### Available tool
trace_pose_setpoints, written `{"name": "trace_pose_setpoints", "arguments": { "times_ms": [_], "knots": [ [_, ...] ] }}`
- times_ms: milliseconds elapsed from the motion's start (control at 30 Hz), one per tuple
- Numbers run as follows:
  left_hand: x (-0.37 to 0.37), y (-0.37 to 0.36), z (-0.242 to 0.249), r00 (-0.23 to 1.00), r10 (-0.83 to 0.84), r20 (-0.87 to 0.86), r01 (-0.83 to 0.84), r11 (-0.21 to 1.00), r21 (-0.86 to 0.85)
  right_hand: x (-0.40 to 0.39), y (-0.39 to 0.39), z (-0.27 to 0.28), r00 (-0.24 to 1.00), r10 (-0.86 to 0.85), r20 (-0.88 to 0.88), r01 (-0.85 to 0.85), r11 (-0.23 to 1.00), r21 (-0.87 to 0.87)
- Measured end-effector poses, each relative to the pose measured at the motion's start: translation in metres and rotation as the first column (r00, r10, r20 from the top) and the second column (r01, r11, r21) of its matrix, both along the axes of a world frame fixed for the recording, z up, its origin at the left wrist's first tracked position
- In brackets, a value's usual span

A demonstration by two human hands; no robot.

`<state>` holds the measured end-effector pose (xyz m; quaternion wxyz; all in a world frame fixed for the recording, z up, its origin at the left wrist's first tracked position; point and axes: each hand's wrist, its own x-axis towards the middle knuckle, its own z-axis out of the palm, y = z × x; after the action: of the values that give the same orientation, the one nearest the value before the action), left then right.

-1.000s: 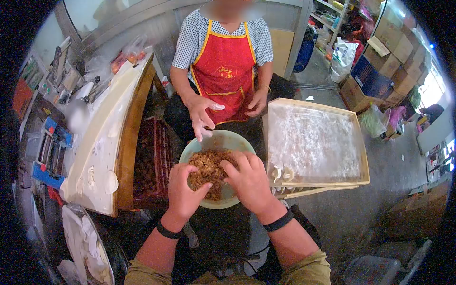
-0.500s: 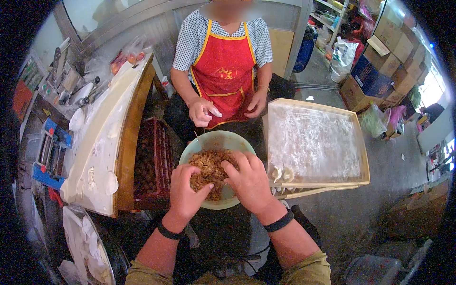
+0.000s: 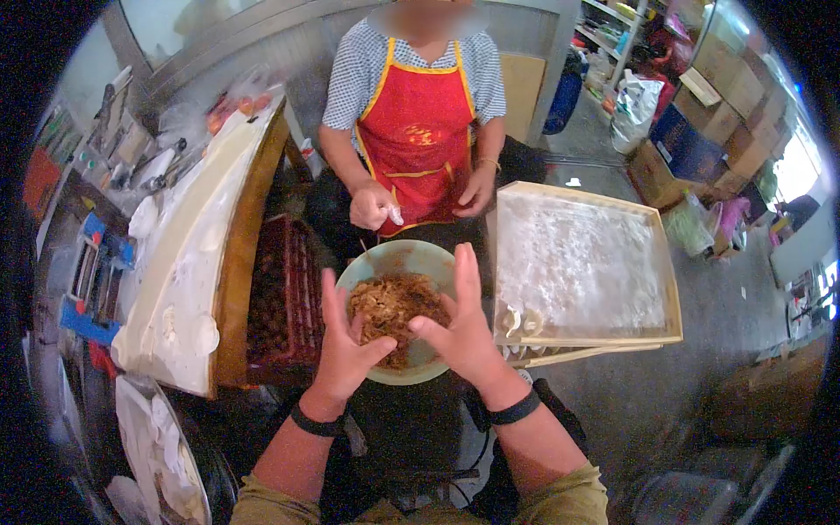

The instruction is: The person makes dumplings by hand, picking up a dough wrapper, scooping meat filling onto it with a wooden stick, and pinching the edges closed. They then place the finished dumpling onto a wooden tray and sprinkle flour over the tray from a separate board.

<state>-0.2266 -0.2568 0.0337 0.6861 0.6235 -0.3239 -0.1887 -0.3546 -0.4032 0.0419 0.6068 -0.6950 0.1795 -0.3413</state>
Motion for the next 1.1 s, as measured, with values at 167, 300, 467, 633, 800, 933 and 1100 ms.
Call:
{"name": "trace_pose_setpoints", "arguments": {
  "times_ms": [167, 300, 467, 633, 800, 933, 1100],
  "knots": [
    [0.008, 0.011, -0.001, 0.957, -0.048, 0.287, -0.012, 0.979, 0.205, -0.013, -0.006, 0.002, 0.975, -0.094, -0.199, 0.093, 0.996, -0.017],
    [0.027, 0.04, 0.027, 0.859, 0.073, 0.507, -0.202, 0.958, 0.204, -0.017, 0.005, 0.008, 0.97, -0.015, -0.245, -0.023, 0.988, -0.152],
    [0.091, 0.114, 0.042, 0.49, 0.197, 0.849, -0.752, 0.588, 0.298, -0.028, 0.001, -0.007, 0.953, 0.031, -0.301, -0.088, 0.98, -0.176],
    [0.147, 0.198, 0.007, 0.525, 0.271, 0.807, -0.824, 0.399, 0.402, -0.033, 0.002, -0.002, 0.943, 0.06, -0.329, -0.133, 0.97, -0.205],
    [0.16, 0.213, 0.004, 0.503, 0.295, 0.812, -0.822, 0.454, 0.345, -0.028, 0.008, -0.003, 0.945, 0.068, -0.321, -0.144, 0.965, -0.218],
    [0.165, 0.215, 0.002, 0.507, 0.319, 0.801, -0.819, 0.468, 0.332, -0.025, 0.005, -0.006, 0.924, 0.103, -0.368, -0.218, 0.932, -0.289],
    [0.17, 0.217, 0.001, 0.52, 0.432, 0.737, -0.829, 0.463, 0.314, -0.022, 0.01, -0.004, 0.919, 0.09, -0.384, -0.183, 0.96, -0.213]
  ]
}}
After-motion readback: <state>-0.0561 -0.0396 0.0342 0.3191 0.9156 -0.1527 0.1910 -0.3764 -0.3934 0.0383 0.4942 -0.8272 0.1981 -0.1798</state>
